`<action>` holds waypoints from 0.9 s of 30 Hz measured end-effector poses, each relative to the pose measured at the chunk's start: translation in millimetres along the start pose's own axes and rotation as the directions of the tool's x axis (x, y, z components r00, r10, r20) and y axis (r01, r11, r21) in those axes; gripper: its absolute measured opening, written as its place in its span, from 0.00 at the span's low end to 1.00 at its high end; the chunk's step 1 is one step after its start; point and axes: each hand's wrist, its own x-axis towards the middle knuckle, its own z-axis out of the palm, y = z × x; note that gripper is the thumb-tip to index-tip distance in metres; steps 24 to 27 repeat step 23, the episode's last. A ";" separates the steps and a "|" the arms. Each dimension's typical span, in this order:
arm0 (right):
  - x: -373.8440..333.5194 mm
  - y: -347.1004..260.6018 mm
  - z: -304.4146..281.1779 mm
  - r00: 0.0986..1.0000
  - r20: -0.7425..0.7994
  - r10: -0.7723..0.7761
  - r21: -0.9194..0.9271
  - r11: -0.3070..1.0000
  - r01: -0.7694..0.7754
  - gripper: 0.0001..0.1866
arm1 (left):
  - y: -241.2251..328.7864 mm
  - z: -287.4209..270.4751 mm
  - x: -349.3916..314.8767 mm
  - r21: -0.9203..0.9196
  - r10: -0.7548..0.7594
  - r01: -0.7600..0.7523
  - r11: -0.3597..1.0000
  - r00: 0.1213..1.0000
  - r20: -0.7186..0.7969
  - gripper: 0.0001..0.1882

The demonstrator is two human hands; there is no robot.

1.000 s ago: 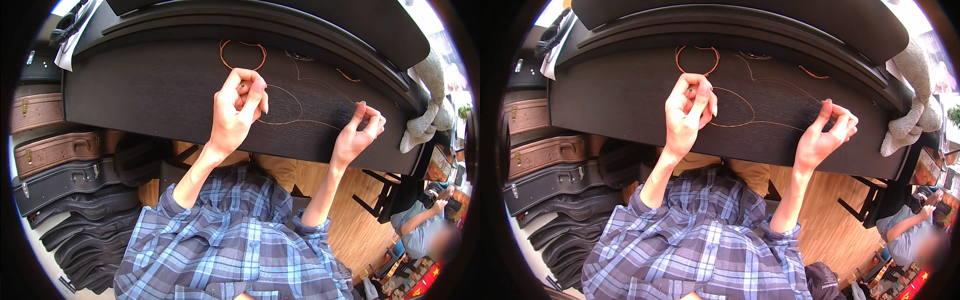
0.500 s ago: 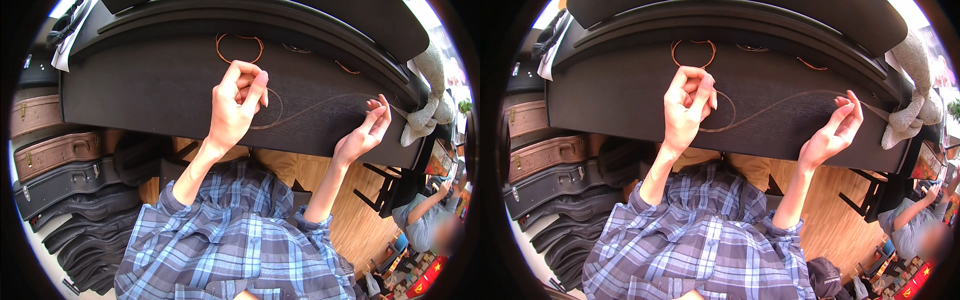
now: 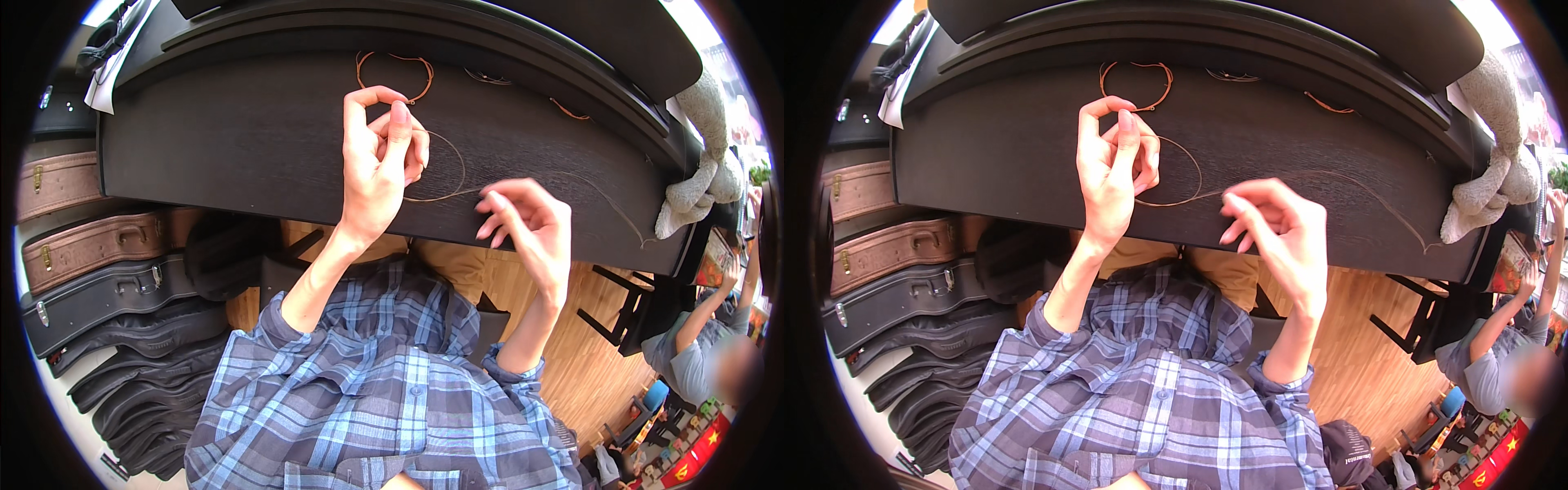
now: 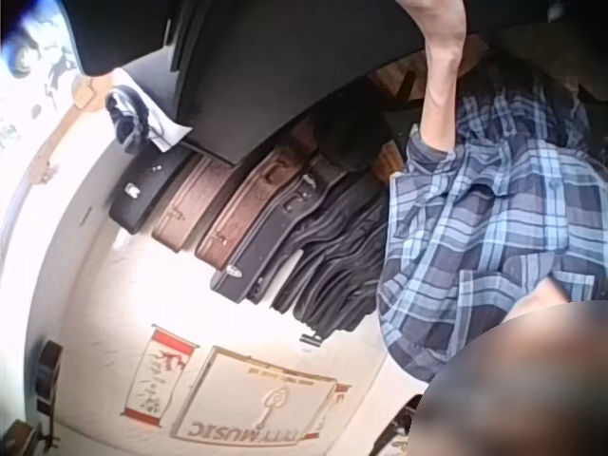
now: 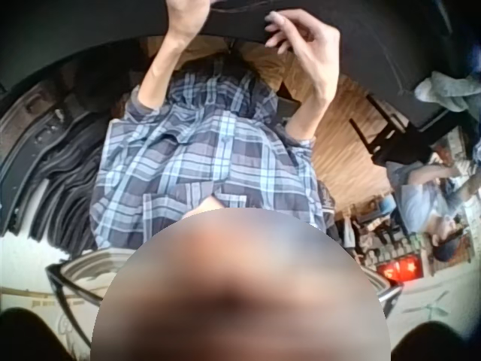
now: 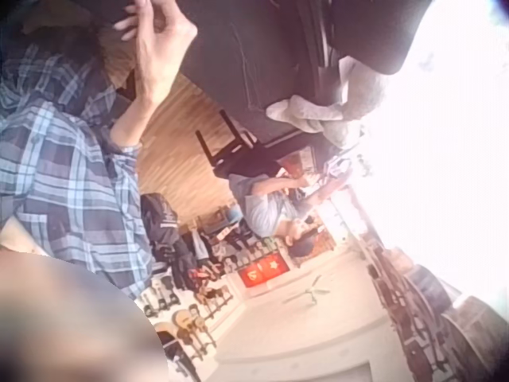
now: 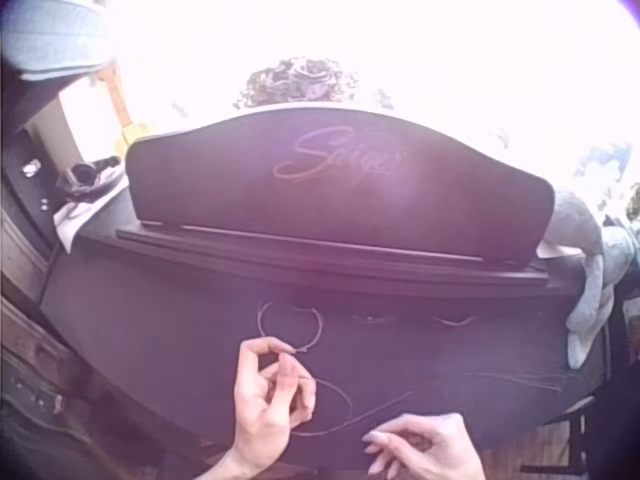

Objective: The person manipulates a thin wire or string with both hands, forming loops and knots on a black surface. The hands repeatedly adjust the loop size and tension, occasionally pulling the wire taut. The task appears to be knot tying or wire shaping without visible tools.

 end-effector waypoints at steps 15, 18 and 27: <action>27.4 6.1 22.2 0.971 -0.057 -0.231 0.247 0.939 0.238 0.06 | 0.6 9.1 7.1 -0.122 0.039 -0.026 0.992 0.994 0.104 0.17; 31.4 8.8 21.4 0.961 -0.137 -0.241 0.275 0.922 0.271 0.04 | 0.3 5.5 3.4 -0.093 0.110 -0.092 0.991 0.972 0.207 0.26; 31.3 11.1 22.5 0.942 -0.221 -0.252 0.318 0.894 0.314 0.04 | -3.6 -7.2 -1.7 0.009 0.056 -0.067 0.998 0.903 0.427 0.28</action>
